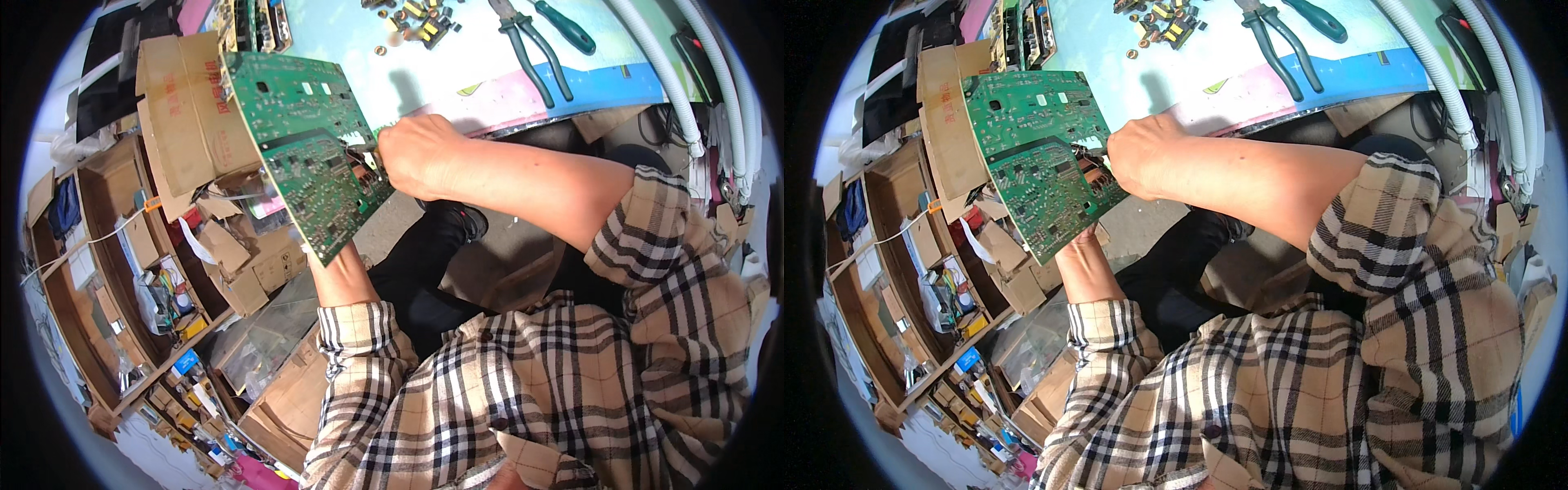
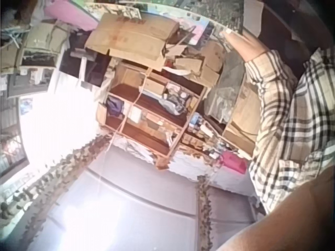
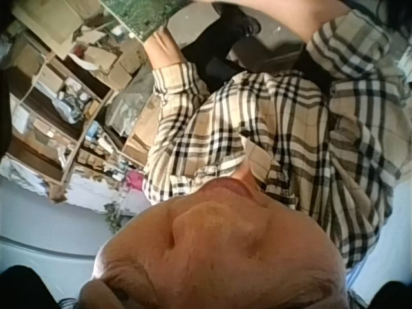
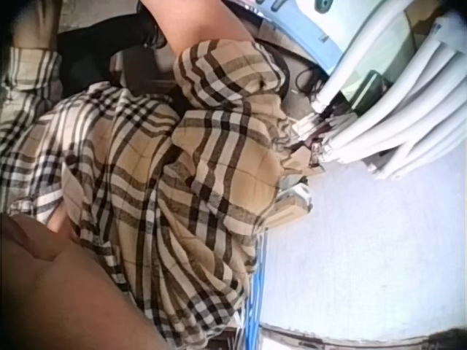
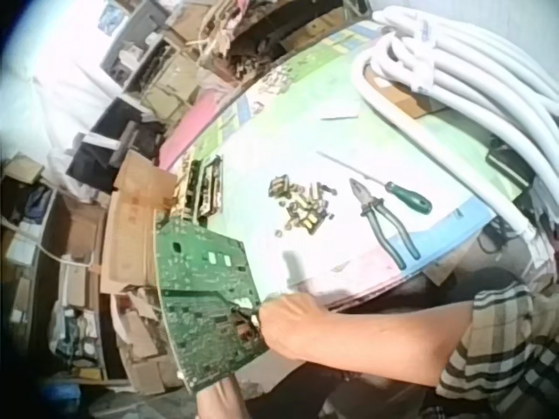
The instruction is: The person disassembles circuit boards by removing components using pliers and a screwdriver. They flip the boards over to access different sides and place removed parts on the table.
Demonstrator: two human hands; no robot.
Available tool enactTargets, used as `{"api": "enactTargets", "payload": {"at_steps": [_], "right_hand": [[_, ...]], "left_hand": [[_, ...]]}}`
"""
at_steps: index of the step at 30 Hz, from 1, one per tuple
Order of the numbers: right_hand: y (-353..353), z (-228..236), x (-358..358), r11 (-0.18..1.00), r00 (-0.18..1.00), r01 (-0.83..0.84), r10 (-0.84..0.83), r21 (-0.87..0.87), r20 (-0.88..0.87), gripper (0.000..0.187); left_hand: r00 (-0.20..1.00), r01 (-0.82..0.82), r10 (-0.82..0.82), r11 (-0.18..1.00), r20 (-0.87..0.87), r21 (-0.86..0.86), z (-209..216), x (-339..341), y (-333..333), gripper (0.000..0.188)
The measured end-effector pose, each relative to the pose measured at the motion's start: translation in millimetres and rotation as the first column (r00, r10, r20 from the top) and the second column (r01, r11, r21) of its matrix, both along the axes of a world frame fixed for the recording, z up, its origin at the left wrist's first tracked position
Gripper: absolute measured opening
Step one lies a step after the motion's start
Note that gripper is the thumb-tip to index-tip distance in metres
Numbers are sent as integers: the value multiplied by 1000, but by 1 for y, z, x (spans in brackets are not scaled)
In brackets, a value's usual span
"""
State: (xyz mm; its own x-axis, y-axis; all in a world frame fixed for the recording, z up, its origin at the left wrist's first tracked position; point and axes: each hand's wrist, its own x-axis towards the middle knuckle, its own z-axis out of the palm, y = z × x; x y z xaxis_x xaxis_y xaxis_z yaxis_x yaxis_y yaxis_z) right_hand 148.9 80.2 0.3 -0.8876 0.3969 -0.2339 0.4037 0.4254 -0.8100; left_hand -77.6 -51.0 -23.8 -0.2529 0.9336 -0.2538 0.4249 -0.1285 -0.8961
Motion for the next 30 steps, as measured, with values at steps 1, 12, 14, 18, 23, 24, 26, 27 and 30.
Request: {"api": "enactTargets", "payload": {"at_steps": [1, 12, 14, 18, 23, 24, 26, 27, 30], "right_hand": [[-2, -3, 1, 999, 999, 32, -32, 6, -37, 25], [-18, -31, 0, 871, 976, 59, -152, -487, -153, 31], [-6, -5, 17, 686, 994, 102, -95, -721, 51, 33], [-5, -22, 12, 467, 991, -107, -20, -878, -132, 35], [-1, -3, 12, 634, 996, 6, -73, -774, -51, 34], [-1, -2, 10, 643, 995, 21, -87, -766, -45, 33], [-3, 0, 6, 610, 991, 67, -130, -789, -16, 32], [-4, 2, 5, 566, 987, 98, -158, -818, 8, 32], [-8, 0, -3, 485, 976, 160, -209, -860, 64, 31]], "left_hand": [[875, -213, 108, 962, 473, 173, -1, -1, 0, 25], [-678, -611, -724, 651, -126, -451, 5, -4, -20, 37], [-711, -587, -692, 682, -125, -437, -7, -20, -13, 35], [-645, -764, -706, 605, 294, -223, -3, 19, -10, 50], [-637, -632, -771, 514, 10, -580, 12, 25, -10, 39], [-659, -495, -733, 591, -168, -637, 14, 26, -10, 36], [-650, -458, -731, 594, -206, -662, 20, 36, -3, 31], [-642, -452, -737, 587, -212, -672, 24, 39, -4, 35], [-645, -329, -702, 611, -301, -720, 6, 18, -18, 40]]}}
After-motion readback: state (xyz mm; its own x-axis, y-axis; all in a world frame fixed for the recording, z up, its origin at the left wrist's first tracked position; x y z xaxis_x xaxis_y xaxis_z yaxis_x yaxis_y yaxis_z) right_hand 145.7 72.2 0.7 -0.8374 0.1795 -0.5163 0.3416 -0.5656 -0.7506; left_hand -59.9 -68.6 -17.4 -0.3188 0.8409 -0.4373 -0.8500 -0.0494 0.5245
